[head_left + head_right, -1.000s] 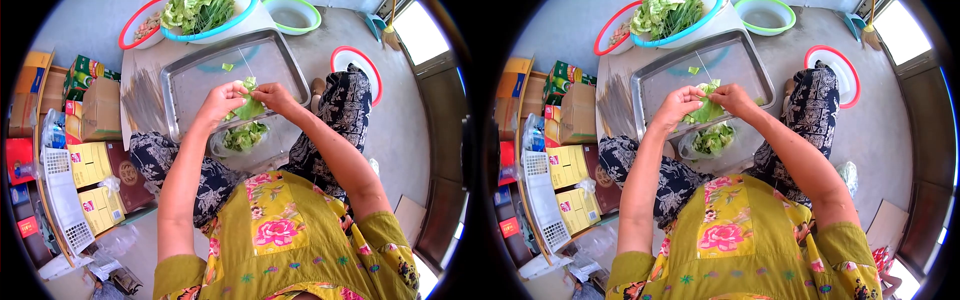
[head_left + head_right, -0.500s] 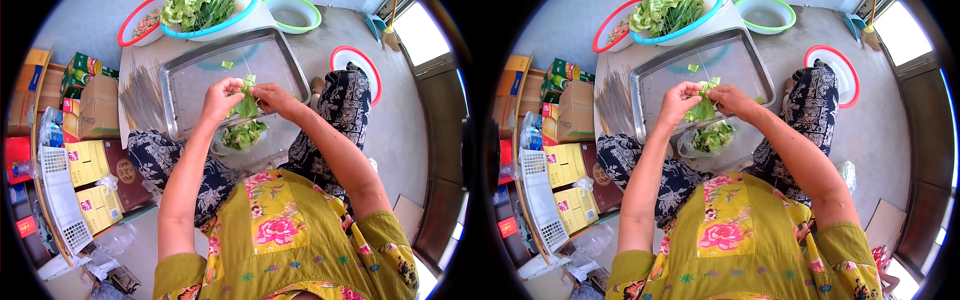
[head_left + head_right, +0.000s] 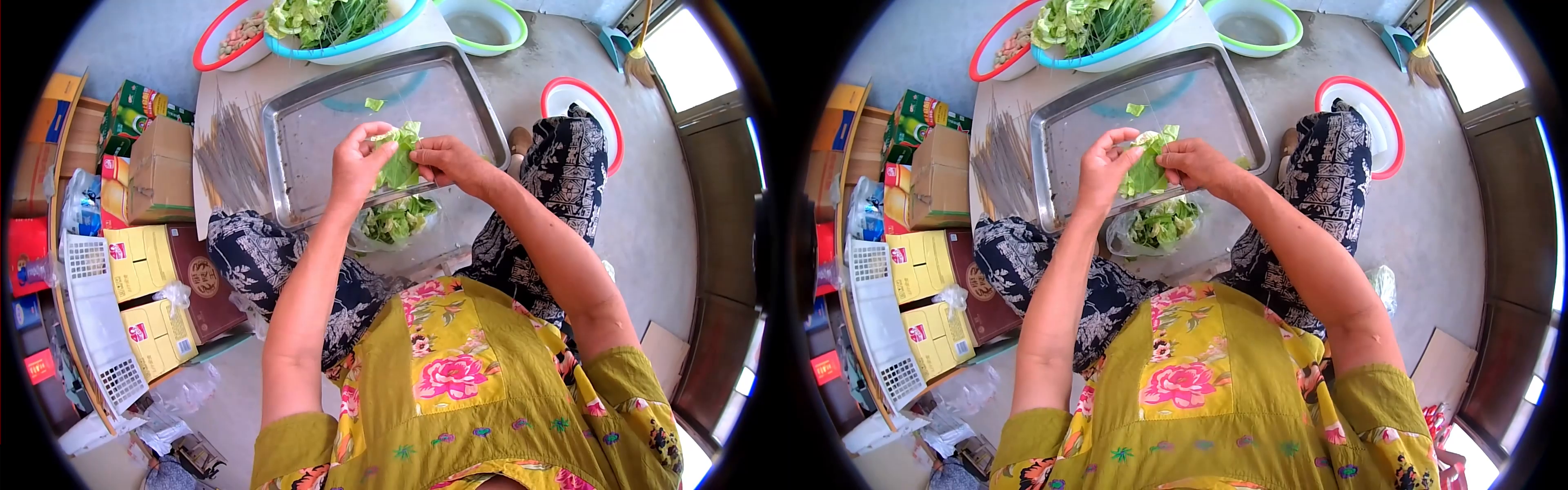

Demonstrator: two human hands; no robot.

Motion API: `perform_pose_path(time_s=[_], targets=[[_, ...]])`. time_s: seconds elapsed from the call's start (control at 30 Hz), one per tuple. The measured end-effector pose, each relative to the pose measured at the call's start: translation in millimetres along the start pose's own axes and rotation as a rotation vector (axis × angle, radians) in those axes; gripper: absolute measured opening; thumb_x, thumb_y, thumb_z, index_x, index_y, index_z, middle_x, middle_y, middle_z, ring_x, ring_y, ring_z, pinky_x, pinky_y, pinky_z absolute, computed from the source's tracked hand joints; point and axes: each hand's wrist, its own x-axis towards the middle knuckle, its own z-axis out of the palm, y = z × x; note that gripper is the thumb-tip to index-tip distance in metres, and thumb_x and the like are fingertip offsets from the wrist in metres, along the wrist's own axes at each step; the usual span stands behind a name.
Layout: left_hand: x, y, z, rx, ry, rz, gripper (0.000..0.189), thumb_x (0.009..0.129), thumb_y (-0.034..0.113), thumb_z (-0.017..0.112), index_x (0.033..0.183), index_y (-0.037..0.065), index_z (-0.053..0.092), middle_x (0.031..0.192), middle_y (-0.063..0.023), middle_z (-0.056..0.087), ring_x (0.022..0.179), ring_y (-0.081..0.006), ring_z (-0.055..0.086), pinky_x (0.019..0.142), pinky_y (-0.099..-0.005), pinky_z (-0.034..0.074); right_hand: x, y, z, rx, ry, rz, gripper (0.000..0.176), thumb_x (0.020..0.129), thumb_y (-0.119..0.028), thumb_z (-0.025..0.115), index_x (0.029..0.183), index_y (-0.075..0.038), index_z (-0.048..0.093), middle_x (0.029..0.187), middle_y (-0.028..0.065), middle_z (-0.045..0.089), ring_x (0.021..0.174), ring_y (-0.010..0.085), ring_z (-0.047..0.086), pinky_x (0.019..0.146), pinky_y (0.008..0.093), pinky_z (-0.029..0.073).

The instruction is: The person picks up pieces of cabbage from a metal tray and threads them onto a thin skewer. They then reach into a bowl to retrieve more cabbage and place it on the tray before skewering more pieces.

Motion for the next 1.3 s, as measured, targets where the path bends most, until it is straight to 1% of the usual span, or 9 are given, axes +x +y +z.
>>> perform_pose_path(time_s=[0.1,0.17,0.27,0.4,0.47,0.57,0.67,0.9,1.3], targets=[[2,-7,-8,-0.073,0.169,0.076,0.022,0.086,0.014,0.062,0.104,0.003,0.058,0.094,-0.0036,0.061,0.085,-0.0100,0.057,0.075,-0.0251,0.048,3,3,-4,0.113,-0.010,0.014,0.022,0.092,-0.021,0.053,0.073,-0.009,0.055,0.058,-0.0039,0.048,0.046,0.0036,0.034,0.042,0.0195,0.024],[3,-17,-23,-0.265,0.140,-0.241,0.024,0.089,0.025,0.059,0.102,0.005,0.058,0.095,-0.0059,0.062,0.084,-0.0142,0.059,0.074,-0.0293,0.049,3,3,-4,0.156,-0.014,0.016,0.021,0.092,-0.021,0.053,0.074,-0.009,0.055,0.058,-0.0038,0.048,0.045,0.0036,0.034,0.041,0.0193,0.023],[-4,-13,-29,-0.409,0.002,-0.534,0.027,0.090,0.032,0.058,0.099,0.006,0.056,0.098,-0.0073,0.062,0.088,-0.0174,0.059,0.076,-0.0328,0.049,4,1,-6,0.201,-0.023,0.016,0.020,0.092,-0.021,0.052,0.075,-0.010,0.055,0.058,-0.0037,0.048,0.045,0.0036,0.033,0.040,0.0191,0.022],[-12,-3,-11,-0.528,-0.074,-0.481,0.021,0.088,0.026,0.061,0.098,0.008,0.056,0.097,-0.0062,0.061,0.087,-0.0173,0.059,0.076,-0.0336,0.049,2,0,-6,0.180,-0.018,0.008,0.021,0.092,-0.021,0.052,0.075,-0.010,0.055,0.058,-0.0039,0.048,0.044,0.0035,0.033,0.040,0.0194,0.021],[-12,-12,-8,-0.528,-0.020,-0.290,0.019,0.085,0.019,0.065,0.098,0.009,0.055,0.097,-0.0046,0.061,0.088,-0.0167,0.059,0.076,-0.0337,0.049,4,2,-6,0.150,-0.012,0.007,0.021,0.092,-0.022,0.052,0.075,-0.010,0.055,0.058,-0.0041,0.048,0.044,0.0033,0.033,0.040,0.0194,0.021],[-10,-22,-10,-0.468,0.027,-0.226,0.020,0.082,0.013,0.068,0.097,0.011,0.055,0.097,-0.0026,0.061,0.089,-0.0153,0.059,0.077,-0.0333,0.049,3,1,-6,0.117,-0.009,0.012,0.022,0.092,-0.024,0.053,0.075,-0.010,0.055,0.058,-0.0044,0.048,0.045,0.0030,0.033,0.040,0.0194,0.021],[-12,-17,-8,-0.428,0.020,-0.188,0.018,0.083,0.016,0.066,0.097,0.013,0.055,0.097,-0.0008,0.061,0.089,-0.0137,0.058,0.077,-0.0322,0.048,2,1,-6,0.086,-0.027,0.009,0.021,0.091,-0.024,0.055,0.075,-0.010,0.055,0.058,-0.0049,0.047,0.046,0.0026,0.033,0.041,0.0192,0.021],[-13,-15,-10,-0.464,0.055,-0.265,0.016,0.085,0.020,0.064,0.097,0.014,0.056,0.096,0.0003,0.061,0.088,-0.0122,0.057,0.074,-0.0295,0.046,3,0,-6,0.042,-0.082,0.015,0.016,0.087,-0.020,0.062,0.076,-0.009,0.057,0.060,-0.0057,0.047,0.048,0.0021,0.034,0.043,0.0184,0.023],[-12,-15,-12,-0.266,-0.122,-0.377,0.018,0.087,0.023,0.063,0.095,0.008,0.058,0.090,-0.0016,0.061,0.082,-0.0123,0.059,0.071,-0.0320,0.051,5,5,-7,-0.065,-0.091,0.121,0.012,0.083,-0.019,0.065,0.088,-0.008,0.063,0.056,-0.0051,0.046,0.048,0.0035,0.037,0.044,0.0195,0.025]])
